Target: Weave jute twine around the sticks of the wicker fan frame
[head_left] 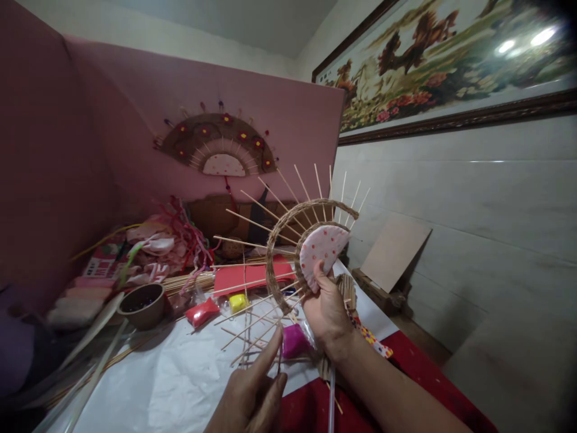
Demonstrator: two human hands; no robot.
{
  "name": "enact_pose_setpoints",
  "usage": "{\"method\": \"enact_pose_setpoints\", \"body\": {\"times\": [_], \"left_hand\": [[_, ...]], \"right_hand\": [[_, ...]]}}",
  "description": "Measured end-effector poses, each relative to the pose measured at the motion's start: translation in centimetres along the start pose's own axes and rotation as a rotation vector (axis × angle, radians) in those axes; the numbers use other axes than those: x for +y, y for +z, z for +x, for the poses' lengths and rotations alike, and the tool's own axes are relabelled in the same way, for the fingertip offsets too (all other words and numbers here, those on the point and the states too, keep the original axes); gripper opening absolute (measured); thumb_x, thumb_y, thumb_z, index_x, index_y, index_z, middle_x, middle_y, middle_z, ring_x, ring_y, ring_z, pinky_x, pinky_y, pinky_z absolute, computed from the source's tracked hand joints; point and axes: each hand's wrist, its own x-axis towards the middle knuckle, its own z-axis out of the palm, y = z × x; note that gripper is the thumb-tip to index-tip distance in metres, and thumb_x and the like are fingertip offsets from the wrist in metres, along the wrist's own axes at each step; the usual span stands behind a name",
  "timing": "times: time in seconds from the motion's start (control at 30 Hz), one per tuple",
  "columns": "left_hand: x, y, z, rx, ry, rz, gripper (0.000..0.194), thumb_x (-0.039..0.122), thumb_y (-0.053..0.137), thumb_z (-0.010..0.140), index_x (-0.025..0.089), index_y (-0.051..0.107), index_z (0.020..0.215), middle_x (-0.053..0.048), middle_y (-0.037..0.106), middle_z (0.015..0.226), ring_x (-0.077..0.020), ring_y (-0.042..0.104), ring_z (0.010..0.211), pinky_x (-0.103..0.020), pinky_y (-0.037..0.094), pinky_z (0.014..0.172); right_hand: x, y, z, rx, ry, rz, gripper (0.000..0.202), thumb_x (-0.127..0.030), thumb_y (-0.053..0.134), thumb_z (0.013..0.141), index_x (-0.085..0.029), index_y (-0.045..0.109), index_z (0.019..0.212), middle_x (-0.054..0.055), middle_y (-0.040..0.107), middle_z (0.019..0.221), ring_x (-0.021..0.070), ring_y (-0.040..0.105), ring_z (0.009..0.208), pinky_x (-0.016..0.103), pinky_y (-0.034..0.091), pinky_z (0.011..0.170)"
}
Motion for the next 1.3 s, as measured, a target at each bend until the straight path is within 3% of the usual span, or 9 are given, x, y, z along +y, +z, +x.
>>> {"method": "enact_pose_setpoints", "body": {"times": [0.27, 0.5, 0.6, 0.7, 0.8, 0.87, 1.1, 1.17, 1.3], "left_hand": [[-1.2, 0.1, 0.3, -0.043, 0.114, 0.148, 0.053, 0.03, 0.036, 0.088, 0.014, 0.029, 0.138, 0.003, 0.051, 0.042, -0.0094, 0.042, 0.034, -0.019, 0.039, 0.043], [-0.6, -0.7, 0.5, -0.106, 0.101, 0.293, 0.054, 0.019, 0.037, 0.086, 0.01, 0.028, 0.138, 0.002, 0.053, 0.043, -0.0105, 0.045, 0.035, -0.02, 0.041, 0.044], [-0.9, -0.7, 0.4, -0.069, 0.165, 0.329, 0.045, 0.018, 0.034, 0.087, 0.013, 0.041, 0.132, 0.003, 0.051, 0.044, -0.0098, 0.044, 0.036, -0.019, 0.039, 0.044], [-0.8, -0.6, 0.5, -0.011, 0.306, 0.343, 0.032, 0.017, 0.036, 0.087, 0.017, 0.059, 0.11, 0.0, 0.057, 0.053, -0.0107, 0.05, 0.045, -0.019, 0.04, 0.048], [-0.3, -0.4, 0.7, 0.12, 0.425, 0.328, 0.022, 0.015, 0.041, 0.086, 0.02, 0.063, 0.091, -0.006, 0.064, 0.081, -0.0141, 0.059, 0.072, -0.022, 0.046, 0.065], [0.0, -0.5, 0.7, 0.172, 0.439, 0.322, 0.022, 0.015, 0.039, 0.086, 0.02, 0.061, 0.086, -0.007, 0.062, 0.088, -0.0138, 0.06, 0.076, -0.021, 0.046, 0.066], [-0.2, -1.6, 0.6, 0.255, 0.488, 0.601, 0.015, 0.016, 0.046, 0.085, 0.022, 0.055, 0.096, -0.002, 0.066, 0.077, -0.0141, 0.062, 0.066, -0.023, 0.049, 0.058], [-0.1, -1.8, 0.5, 0.303, 0.532, 0.693, 0.01, 0.018, 0.049, 0.084, 0.021, 0.056, 0.091, -0.001, 0.066, 0.073, -0.015, 0.062, 0.063, -0.024, 0.049, 0.055], [0.4, -1.9, 0.4, 0.285, 0.609, 0.804, 0.014, 0.01, 0.047, 0.083, 0.019, 0.057, 0.088, -0.001, 0.061, 0.064, -0.0158, 0.057, 0.056, -0.026, 0.047, 0.05]], "right_hand": [[0.8, 0.1, -1.2, -0.029, 0.019, -0.019, 0.032, -0.024, 0.066, 0.074, -0.031, 0.058, 0.104, -0.005, 0.067, 0.1, 0.0096, 0.061, 0.092, 0.029, 0.048, 0.086], [1.0, -0.3, -0.6, 0.043, 0.058, 0.033, 0.031, -0.019, 0.064, 0.074, -0.027, 0.059, 0.104, -0.003, 0.069, 0.096, 0.0097, 0.064, 0.086, 0.027, 0.05, 0.083], [1.1, -0.4, -0.5, 0.059, 0.071, 0.051, 0.032, -0.019, 0.064, 0.075, -0.027, 0.058, 0.105, -0.003, 0.069, 0.097, 0.0094, 0.063, 0.088, 0.025, 0.05, 0.082], [1.2, -0.3, -0.6, 0.069, 0.081, 0.057, 0.034, -0.02, 0.065, 0.075, -0.028, 0.057, 0.107, -0.003, 0.069, 0.099, 0.0091, 0.063, 0.089, 0.024, 0.05, 0.082], [1.3, -0.3, -0.7, 0.076, 0.073, 0.057, 0.034, -0.018, 0.065, 0.074, -0.028, 0.058, 0.106, -0.003, 0.069, 0.098, 0.0091, 0.063, 0.089, 0.023, 0.05, 0.081], [1.4, -0.4, -0.6, 0.074, 0.072, 0.055, 0.032, -0.018, 0.065, 0.074, -0.027, 0.059, 0.104, -0.003, 0.069, 0.095, 0.0089, 0.063, 0.089, 0.023, 0.05, 0.081], [1.7, -0.9, -0.3, 0.117, 0.128, 0.056, 0.019, -0.017, 0.059, 0.078, -0.02, 0.061, 0.097, 0.0, 0.07, 0.086, 0.009, 0.064, 0.083, 0.025, 0.049, 0.085], [1.6, -0.8, -0.4, 0.125, 0.144, 0.059, 0.018, -0.015, 0.057, 0.08, -0.019, 0.06, 0.097, 0.0, 0.07, 0.085, 0.009, 0.064, 0.079, 0.026, 0.05, 0.082], [1.5, -0.4, -0.7, 0.163, 0.162, 0.084, 0.013, -0.011, 0.056, 0.08, -0.019, 0.06, 0.089, -0.002, 0.069, 0.075, 0.0077, 0.064, 0.07, 0.022, 0.053, 0.071]]}}
